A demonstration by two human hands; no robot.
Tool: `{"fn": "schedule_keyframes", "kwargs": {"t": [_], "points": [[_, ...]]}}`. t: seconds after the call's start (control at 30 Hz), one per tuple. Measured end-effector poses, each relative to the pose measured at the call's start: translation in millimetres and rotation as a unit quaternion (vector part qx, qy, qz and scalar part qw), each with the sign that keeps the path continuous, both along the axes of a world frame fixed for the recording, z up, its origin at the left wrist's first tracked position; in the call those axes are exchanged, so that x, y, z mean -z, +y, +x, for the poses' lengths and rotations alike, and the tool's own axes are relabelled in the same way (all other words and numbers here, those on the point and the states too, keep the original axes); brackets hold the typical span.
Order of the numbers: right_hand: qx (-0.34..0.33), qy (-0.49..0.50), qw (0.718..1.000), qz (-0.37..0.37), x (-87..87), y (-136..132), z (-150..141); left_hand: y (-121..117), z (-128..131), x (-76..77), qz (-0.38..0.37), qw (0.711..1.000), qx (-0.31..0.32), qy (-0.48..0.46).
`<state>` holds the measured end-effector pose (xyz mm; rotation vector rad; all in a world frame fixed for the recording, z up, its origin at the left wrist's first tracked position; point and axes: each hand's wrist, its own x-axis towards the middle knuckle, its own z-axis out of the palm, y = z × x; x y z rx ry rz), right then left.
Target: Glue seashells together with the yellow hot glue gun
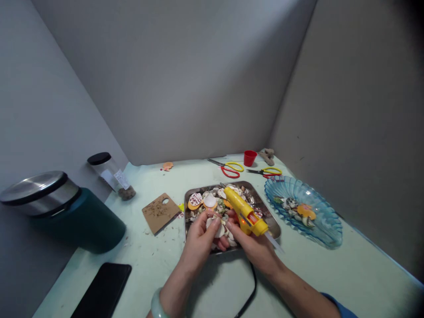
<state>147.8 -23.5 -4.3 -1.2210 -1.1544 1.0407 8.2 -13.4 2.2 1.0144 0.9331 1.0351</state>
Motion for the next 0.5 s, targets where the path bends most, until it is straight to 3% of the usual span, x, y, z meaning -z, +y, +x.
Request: {"fn": "schedule_keyframes", "kwargs": {"t": [0.2,0.5], "points": [[-0.015,-0.022,0.999,0.020,-1.1,-0.9,1.8,0.7,-0.5,5.4,0.016,0.999,0.005,0.035],[-0.054,-0.026,0.998,-0.005,-2.9,-2.5,3.1,-1.9,-0.5,4.5,0.060,0.997,-0.008,0.051]]}}
